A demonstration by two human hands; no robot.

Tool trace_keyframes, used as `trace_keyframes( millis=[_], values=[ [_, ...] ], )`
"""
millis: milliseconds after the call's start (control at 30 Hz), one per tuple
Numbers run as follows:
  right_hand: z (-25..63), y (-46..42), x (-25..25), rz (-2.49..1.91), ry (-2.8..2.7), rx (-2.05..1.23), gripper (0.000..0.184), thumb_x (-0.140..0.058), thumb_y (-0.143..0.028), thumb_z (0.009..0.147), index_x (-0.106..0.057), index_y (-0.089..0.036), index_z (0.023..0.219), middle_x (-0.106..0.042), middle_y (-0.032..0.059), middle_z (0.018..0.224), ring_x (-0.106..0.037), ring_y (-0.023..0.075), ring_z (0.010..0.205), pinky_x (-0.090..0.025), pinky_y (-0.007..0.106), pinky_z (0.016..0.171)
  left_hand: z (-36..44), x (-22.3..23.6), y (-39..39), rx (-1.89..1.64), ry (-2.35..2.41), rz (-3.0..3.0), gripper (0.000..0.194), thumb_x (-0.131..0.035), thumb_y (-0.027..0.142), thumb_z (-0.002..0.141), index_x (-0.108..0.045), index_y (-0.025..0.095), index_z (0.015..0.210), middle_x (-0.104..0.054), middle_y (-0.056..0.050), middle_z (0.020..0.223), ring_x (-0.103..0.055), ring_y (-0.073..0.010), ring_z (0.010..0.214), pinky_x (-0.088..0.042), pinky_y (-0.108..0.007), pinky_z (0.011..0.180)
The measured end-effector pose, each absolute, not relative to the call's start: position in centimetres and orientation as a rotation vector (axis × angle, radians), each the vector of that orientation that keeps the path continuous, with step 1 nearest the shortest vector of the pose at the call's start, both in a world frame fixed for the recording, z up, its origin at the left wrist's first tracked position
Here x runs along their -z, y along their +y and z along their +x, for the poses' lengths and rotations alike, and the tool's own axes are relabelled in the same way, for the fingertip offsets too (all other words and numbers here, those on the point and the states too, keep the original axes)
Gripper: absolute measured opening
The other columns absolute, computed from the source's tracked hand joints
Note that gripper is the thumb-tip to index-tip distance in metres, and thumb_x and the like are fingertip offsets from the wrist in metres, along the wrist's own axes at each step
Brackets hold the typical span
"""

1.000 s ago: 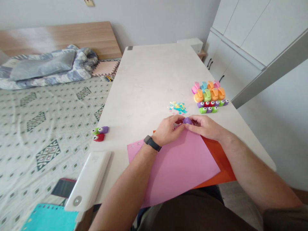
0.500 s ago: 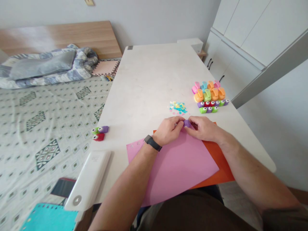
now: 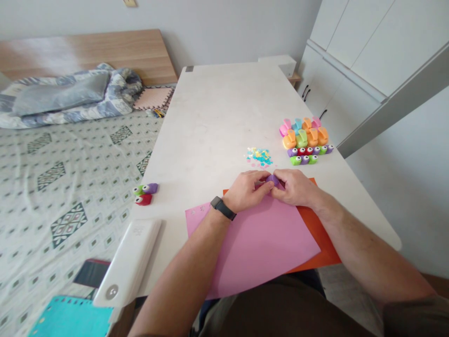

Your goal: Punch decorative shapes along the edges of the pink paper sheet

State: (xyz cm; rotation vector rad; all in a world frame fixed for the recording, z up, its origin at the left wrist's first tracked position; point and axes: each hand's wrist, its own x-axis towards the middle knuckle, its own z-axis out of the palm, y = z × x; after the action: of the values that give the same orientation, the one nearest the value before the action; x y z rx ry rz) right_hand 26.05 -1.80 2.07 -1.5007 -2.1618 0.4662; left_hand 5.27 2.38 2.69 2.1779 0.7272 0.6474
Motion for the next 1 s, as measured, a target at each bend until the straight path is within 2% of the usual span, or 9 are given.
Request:
trace_keyframes(
  millis=[267, 600, 867, 1000],
  values=[
    [25.92, -1.97, -1.77, -1.481, -2.187, -0.472, 0.024, -0.064, -0.031, 0.082, -0.042, -0.023, 0.075, -0.052, -0.0024, 0.065, -0.044, 0.0139, 0.059, -0.029, 0.029, 0.058, 5.29, -2.26, 2.72, -0.676, 0.725, 2.207, 0.025, -0.057, 0.038, 0.099, -0.072, 0.018, 0.097, -0.073, -0.005, 0.091, -0.066, -0.0181, 0.084, -0.050, -0.031, 0.082],
    [25.76, -2.01, -1.81, -1.459, -2.172, -0.485, 0.023, -0.063, -0.029, 0.082, -0.042, -0.023, 0.074, -0.050, -0.0029, 0.064, -0.043, 0.0128, 0.058, -0.029, 0.028, 0.057, 5.20, -2.26, 2.82, -0.654, 0.738, 2.170, 0.024, -0.060, 0.039, 0.097, -0.072, 0.018, 0.099, -0.073, -0.005, 0.091, -0.066, -0.0180, 0.085, -0.051, -0.030, 0.082],
    [26.24, -1.64, -1.81, -1.435, -2.121, -0.510, 0.030, -0.067, -0.034, 0.079, -0.040, -0.023, 0.072, -0.050, -0.0035, 0.063, -0.040, 0.0123, 0.056, -0.028, 0.028, 0.055, 5.21, -2.72, 2.63, -0.668, 0.675, 2.157, 0.038, -0.059, 0.049, 0.098, -0.068, 0.017, 0.117, -0.074, -0.009, 0.109, -0.068, -0.0217, 0.098, -0.052, -0.034, 0.091],
    [26.21, -1.61, -1.83, -1.413, -2.145, -0.480, 0.025, -0.065, -0.034, 0.080, -0.043, -0.023, 0.075, -0.054, -0.0015, 0.067, -0.042, 0.0131, 0.058, -0.029, 0.029, 0.057, 5.29, -2.56, 2.73, -0.658, 0.673, 2.117, 0.040, -0.059, 0.048, 0.098, -0.067, 0.017, 0.122, -0.074, -0.010, 0.114, -0.069, -0.0225, 0.100, -0.054, -0.034, 0.089]
  ],
)
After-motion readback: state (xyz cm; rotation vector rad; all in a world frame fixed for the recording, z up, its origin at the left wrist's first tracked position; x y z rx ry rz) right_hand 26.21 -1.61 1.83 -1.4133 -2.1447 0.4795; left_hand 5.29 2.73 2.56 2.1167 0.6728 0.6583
